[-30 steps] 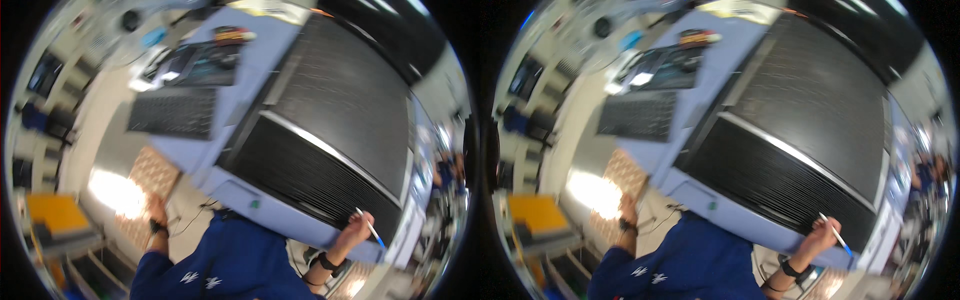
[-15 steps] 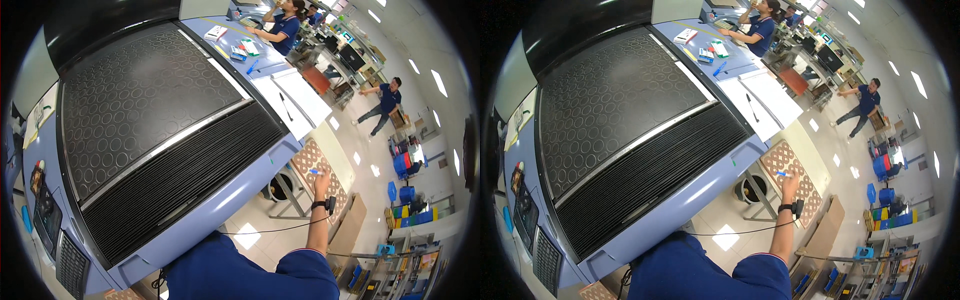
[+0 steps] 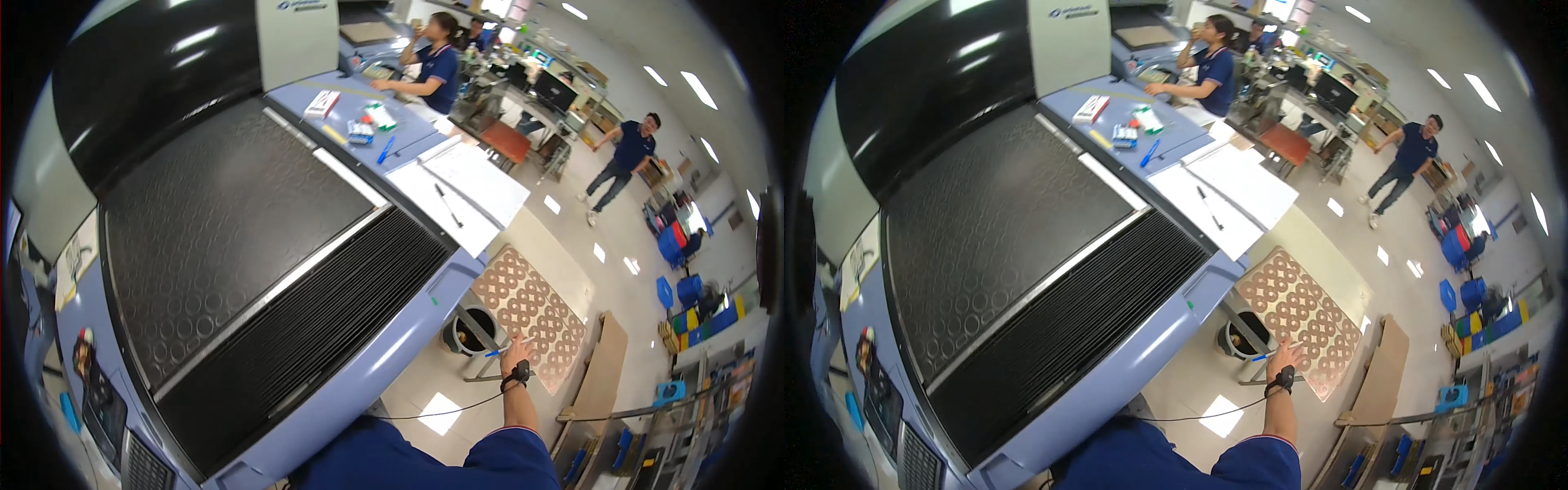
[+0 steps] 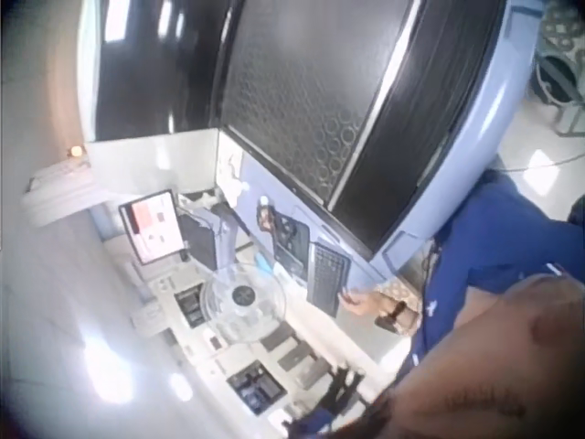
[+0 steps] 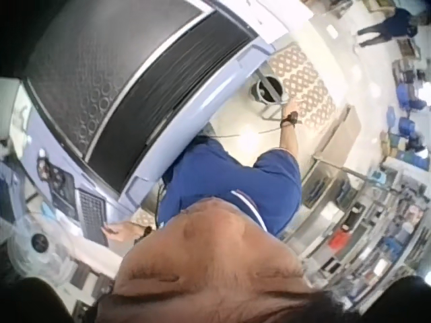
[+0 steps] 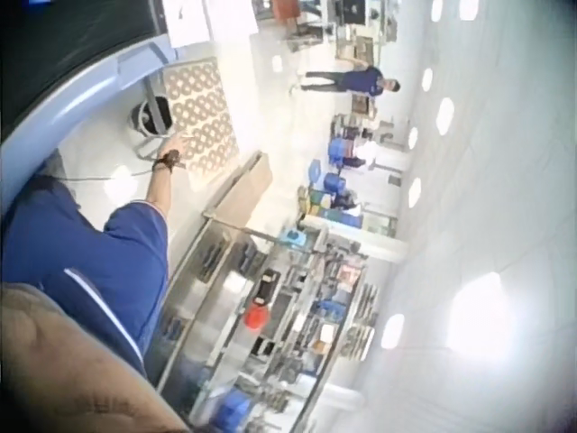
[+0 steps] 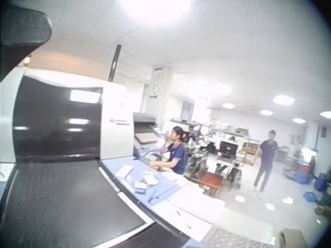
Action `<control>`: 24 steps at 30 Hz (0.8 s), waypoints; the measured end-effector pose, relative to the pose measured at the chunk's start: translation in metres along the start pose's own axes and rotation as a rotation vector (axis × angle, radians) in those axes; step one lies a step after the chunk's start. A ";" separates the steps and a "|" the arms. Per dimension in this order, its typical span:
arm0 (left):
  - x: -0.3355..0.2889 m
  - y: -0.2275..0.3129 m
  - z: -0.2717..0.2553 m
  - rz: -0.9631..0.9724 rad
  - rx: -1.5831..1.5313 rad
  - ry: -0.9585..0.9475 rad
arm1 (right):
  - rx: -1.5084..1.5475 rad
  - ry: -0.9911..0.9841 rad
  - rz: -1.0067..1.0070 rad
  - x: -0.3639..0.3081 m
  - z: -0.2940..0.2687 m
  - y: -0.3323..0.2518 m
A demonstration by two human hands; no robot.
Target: The recorder is inspecting and marking copper-clad circuit board sheets using an automated scanner and a pen.
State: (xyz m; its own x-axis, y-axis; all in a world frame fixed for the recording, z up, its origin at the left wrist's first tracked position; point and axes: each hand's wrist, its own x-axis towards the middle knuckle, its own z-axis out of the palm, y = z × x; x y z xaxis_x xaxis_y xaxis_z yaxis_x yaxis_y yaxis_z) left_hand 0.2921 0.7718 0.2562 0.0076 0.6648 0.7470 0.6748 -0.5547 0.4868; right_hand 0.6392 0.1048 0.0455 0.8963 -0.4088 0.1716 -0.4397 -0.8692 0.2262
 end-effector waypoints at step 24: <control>-0.007 -0.044 0.031 -0.247 -0.324 -0.295 | 2.568 0.238 -0.349 0.007 -0.389 -0.109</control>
State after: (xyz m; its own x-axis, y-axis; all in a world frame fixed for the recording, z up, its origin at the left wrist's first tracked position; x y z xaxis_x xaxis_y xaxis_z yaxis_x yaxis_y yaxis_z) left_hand 0.2851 0.8064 0.2154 0.1168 0.8830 0.4546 0.4196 -0.4587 0.7832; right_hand 0.6717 0.3043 0.3948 0.7922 -0.3935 0.4664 0.6102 0.5012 -0.6136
